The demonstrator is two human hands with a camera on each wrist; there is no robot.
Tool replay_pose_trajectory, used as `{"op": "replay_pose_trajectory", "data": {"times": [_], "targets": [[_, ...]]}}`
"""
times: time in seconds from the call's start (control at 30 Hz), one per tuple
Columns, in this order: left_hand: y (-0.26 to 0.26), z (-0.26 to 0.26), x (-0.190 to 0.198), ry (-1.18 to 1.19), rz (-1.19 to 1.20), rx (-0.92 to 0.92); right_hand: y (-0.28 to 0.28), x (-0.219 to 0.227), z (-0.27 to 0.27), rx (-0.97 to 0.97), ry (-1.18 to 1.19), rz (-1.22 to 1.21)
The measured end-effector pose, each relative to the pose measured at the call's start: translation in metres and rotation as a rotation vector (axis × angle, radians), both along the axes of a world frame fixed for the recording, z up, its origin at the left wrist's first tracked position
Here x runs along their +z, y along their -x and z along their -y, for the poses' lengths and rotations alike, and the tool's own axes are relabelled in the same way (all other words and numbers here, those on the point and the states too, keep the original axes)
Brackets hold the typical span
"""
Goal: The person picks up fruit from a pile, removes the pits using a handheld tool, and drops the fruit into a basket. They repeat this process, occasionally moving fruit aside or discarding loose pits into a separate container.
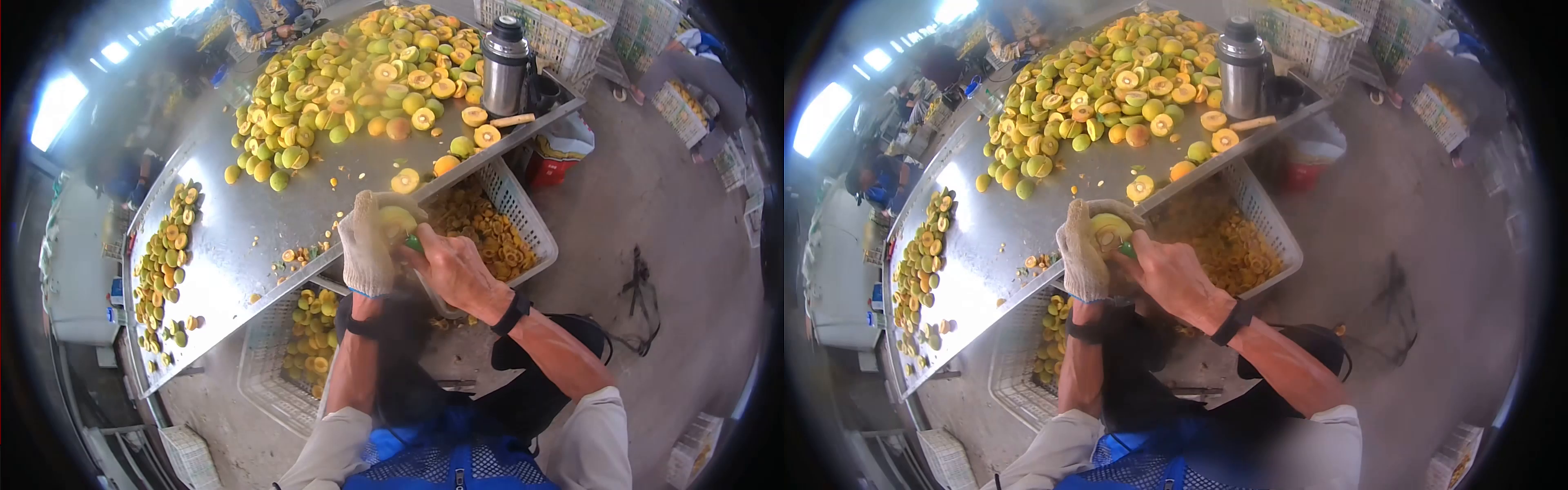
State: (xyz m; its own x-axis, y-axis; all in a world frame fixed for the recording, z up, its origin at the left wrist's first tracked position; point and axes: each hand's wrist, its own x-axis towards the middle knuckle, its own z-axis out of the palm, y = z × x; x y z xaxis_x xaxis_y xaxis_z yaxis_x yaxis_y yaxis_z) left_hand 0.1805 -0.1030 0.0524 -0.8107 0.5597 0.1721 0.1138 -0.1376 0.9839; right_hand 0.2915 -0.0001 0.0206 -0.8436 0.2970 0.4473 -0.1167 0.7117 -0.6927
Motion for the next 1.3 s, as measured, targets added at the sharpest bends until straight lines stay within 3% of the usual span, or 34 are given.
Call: {"op": "replay_pose_trajectory", "data": {"times": [0.1, 0.17, 0.3, 0.4, 0.5, 0.6, 0.7, 0.8, 0.9, 1.0, 1.1, 1.2, 1.3], "targets": [[0.002, 0.004, -0.003, 0.048, -0.061, 0.023, -0.003, -0.001, 0.004, 0.032, 0.067, 0.03], [0.003, 0.007, 0.0, 0.114, -0.302, 0.018, -0.005, 0.0, 0.004, 0.05, 0.07, 0.035], [-0.002, 0.007, 0.002, 0.165, -0.384, 0.032, -0.005, -0.005, -0.009, 0.08, -0.04, -0.01], [-0.006, 0.002, 0.0, 0.204, -0.634, 0.081, -0.004, -0.009, -0.013, 0.103, 0.015, -0.042], [-0.003, -0.001, -0.006, 0.008, -0.282, -0.027, -0.009, -0.005, 0.003, 0.051, 0.147, -0.015], [-0.002, -0.002, -0.004, 0.036, -0.108, -0.008, -0.014, 0.009, 0.002, 0.097, 0.242, 0.095], [0.0, -0.003, -0.006, 0.084, -0.14, -0.041, -0.017, 0.008, -0.004, 0.103, 0.221, 0.155], [-0.005, -0.009, 0.0, 0.135, -0.128, -0.057, -0.016, -0.002, -0.018, 0.074, 0.057, 0.065], [-0.013, -0.018, 0.002, 0.124, -0.097, -0.006, -0.013, -0.01, -0.028, 0.095, 0.05, 0.025], [-0.009, -0.017, -0.004, 0.138, -0.226, 0.024, -0.016, -0.009, -0.019, 0.081, 0.146, -0.004], [-0.004, -0.011, -0.007, 0.07, -0.04, -0.093, -0.021, -0.007, -0.017, 0.15, 0.218, 0.041], [-0.004, -0.013, -0.008, 0.09, -0.065, -0.102, -0.024, -0.001, -0.02, 0.057, 0.056, 0.138], [-0.011, -0.017, 0.0, 0.138, -0.184, -0.037, -0.022, -0.001, -0.019, 0.055, 0.095, 0.18]]}}
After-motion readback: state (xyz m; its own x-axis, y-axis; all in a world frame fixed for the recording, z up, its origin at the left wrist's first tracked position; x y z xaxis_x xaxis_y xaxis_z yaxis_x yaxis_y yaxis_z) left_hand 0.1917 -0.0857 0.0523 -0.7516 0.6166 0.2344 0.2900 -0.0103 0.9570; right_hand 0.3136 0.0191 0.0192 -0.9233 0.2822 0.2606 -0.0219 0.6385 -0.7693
